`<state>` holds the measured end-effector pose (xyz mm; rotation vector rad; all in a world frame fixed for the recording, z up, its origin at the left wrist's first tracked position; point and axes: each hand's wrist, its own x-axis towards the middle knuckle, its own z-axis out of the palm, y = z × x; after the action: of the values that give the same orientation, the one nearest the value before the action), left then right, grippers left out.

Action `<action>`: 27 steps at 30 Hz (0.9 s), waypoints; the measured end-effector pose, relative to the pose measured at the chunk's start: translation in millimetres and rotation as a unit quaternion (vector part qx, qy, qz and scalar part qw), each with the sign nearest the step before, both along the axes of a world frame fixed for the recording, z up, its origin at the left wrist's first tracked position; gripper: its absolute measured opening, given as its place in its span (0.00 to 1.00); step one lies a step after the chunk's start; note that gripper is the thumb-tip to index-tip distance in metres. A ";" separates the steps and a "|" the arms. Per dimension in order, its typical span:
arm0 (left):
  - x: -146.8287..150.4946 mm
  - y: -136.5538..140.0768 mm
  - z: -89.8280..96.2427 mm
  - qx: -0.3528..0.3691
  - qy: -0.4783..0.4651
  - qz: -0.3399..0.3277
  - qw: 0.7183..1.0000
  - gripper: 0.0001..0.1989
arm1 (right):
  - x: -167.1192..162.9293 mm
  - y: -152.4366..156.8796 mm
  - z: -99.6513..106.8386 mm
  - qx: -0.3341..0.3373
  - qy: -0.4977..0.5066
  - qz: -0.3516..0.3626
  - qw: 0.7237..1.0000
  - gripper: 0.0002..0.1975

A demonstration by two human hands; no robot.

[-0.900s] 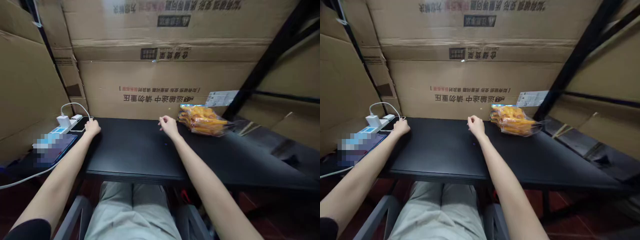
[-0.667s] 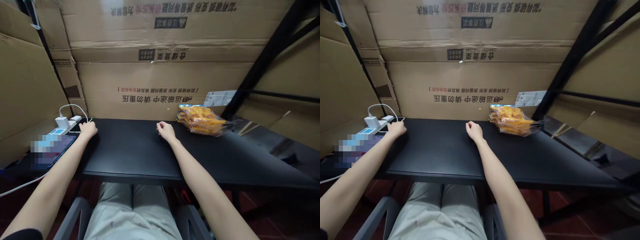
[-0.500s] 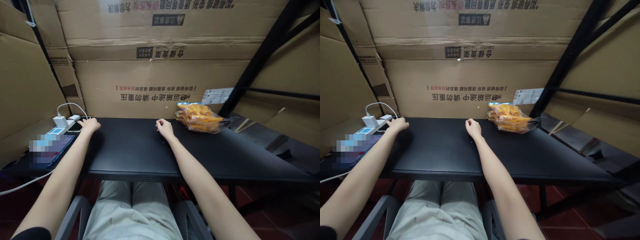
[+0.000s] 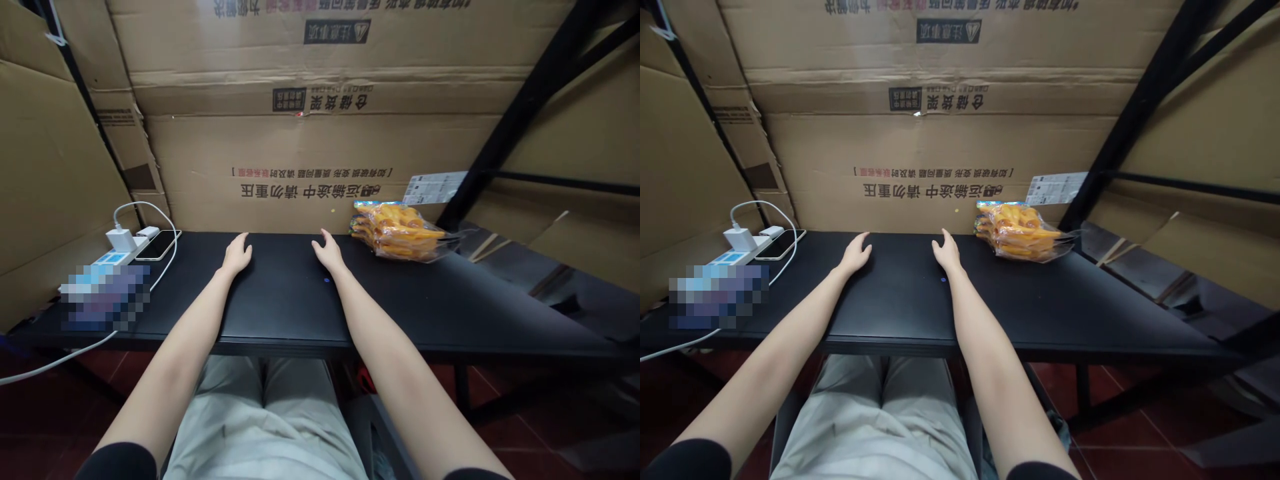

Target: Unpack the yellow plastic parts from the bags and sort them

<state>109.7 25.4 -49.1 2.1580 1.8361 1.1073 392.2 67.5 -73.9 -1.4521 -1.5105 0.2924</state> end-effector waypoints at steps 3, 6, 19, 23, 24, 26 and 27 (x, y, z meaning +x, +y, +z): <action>-9.1 5.5 -2.7 -0.038 -0.072 0.056 0.995 0.23 | -1.1 -2.9 -0.6 -0.024 -0.027 0.007 0.999 0.29; -12.9 8.2 -2.9 -0.052 -0.123 0.085 0.987 0.22 | -7.6 -4.8 0.1 -0.039 -0.049 0.007 0.998 0.29; -13.7 7.3 -5.2 -0.071 -0.098 0.076 0.990 0.20 | -13.4 -13.7 9.3 -0.073 -0.074 0.002 0.995 0.29; -12.8 5.2 -3.3 -0.076 -0.072 0.080 0.991 0.16 | -12.4 -11.1 7.2 -0.061 -0.038 0.006 0.997 0.28; -12.6 4.7 -2.6 -0.077 -0.067 0.081 0.991 0.16 | -11.9 -10.3 6.5 -0.058 -0.029 0.007 0.998 0.27; -12.1 3.6 -1.1 -0.080 -0.060 0.082 0.992 0.15 | -11.4 -9.5 5.4 -0.064 -0.020 0.010 0.998 0.24; -12.0 3.1 -0.5 -0.081 -0.058 0.082 0.992 0.15 | -11.3 -9.6 5.0 -0.073 -0.021 0.012 0.997 0.21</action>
<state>97.8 28.5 -49.6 1.8433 2.0045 1.0487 380.9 57.9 -68.9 -1.5633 -1.5689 0.3958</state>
